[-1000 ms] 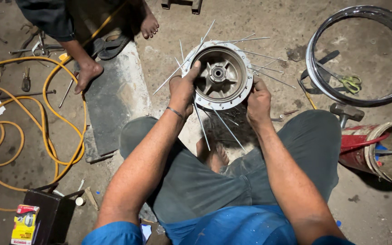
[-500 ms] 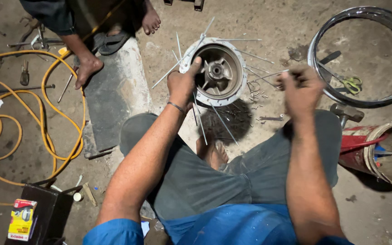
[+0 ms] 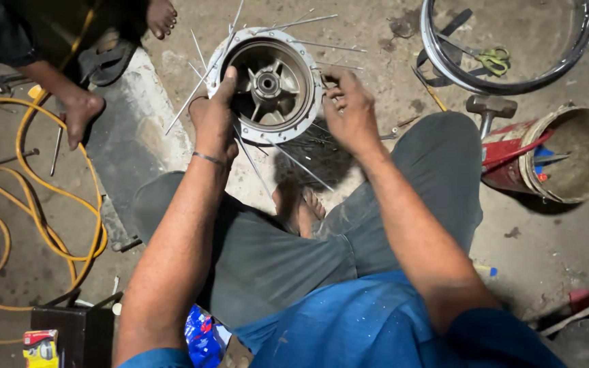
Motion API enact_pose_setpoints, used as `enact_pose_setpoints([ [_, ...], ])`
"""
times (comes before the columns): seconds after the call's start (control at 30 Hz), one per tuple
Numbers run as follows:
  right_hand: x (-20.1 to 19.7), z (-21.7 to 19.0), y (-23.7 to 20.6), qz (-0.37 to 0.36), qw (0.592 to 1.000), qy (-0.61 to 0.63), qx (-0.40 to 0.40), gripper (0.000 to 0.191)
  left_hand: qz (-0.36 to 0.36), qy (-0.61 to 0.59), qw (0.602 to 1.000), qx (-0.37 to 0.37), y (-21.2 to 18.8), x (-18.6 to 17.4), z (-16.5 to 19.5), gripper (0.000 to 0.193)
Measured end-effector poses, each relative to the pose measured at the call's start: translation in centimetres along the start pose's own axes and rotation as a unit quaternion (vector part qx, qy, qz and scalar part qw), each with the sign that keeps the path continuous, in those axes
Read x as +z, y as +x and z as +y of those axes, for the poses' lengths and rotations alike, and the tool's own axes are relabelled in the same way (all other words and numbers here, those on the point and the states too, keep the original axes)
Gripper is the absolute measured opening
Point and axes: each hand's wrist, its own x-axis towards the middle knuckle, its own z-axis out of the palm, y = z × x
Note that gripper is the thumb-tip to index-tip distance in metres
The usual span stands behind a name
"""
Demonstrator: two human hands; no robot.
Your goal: The person is assembling a bicycle wheel by inserting spokes into the hub and rim. They use a wrench to tighten the spokes and ensure the wheel is properly aligned.
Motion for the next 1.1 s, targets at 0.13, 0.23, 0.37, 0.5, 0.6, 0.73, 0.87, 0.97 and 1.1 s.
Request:
enact_pose_setpoints([
  [0.13,0.3,0.7,-0.1,0.008,1.0,-0.003,0.023,0.038,0.011,0.013,1.0,0.002,0.5,0.2,-0.5,0.038],
  [0.23,0.5,1.0,-0.2,0.004,0.998,0.012,0.055,0.028,0.018,0.087,0.993,0.081,1.2,0.3,-1.1,0.043],
  [0.37,1.5,0.9,0.3,-0.026,0.99,0.086,0.111,0.042,0.046,0.075,0.996,0.032,1.8,0.4,-0.8,0.046],
  [0.5,0.9,1.2,0.9,-0.082,0.939,0.25,0.22,0.047,0.084,0.124,0.989,0.003,1.3,0.5,-0.2,0.053],
  [0.6,0.3,1.3,0.6,-0.095,0.906,0.364,0.195,0.047,0.096,0.179,0.979,0.001,0.9,0.4,0.1,0.058],
  [0.73,0.5,0.5,0.6,-0.081,0.907,0.355,0.213,0.042,0.108,0.202,0.973,0.02,0.7,0.4,0.5,0.058],
  [0.87,0.7,-0.5,0.7,-0.096,0.88,0.321,0.336,0.038,0.087,0.204,0.974,0.043,0.5,0.5,1.0,0.054],
  [0.97,0.8,0.0,0.4,-0.088,0.871,0.323,0.359,0.034,0.092,0.256,0.962,0.021,0.3,0.6,1.1,0.058],
  [1.1,0.8,2.3,0.4,-0.076,0.96,0.196,0.182,0.025,0.091,0.264,0.96,0.01,0.1,0.6,1.0,0.061],
])
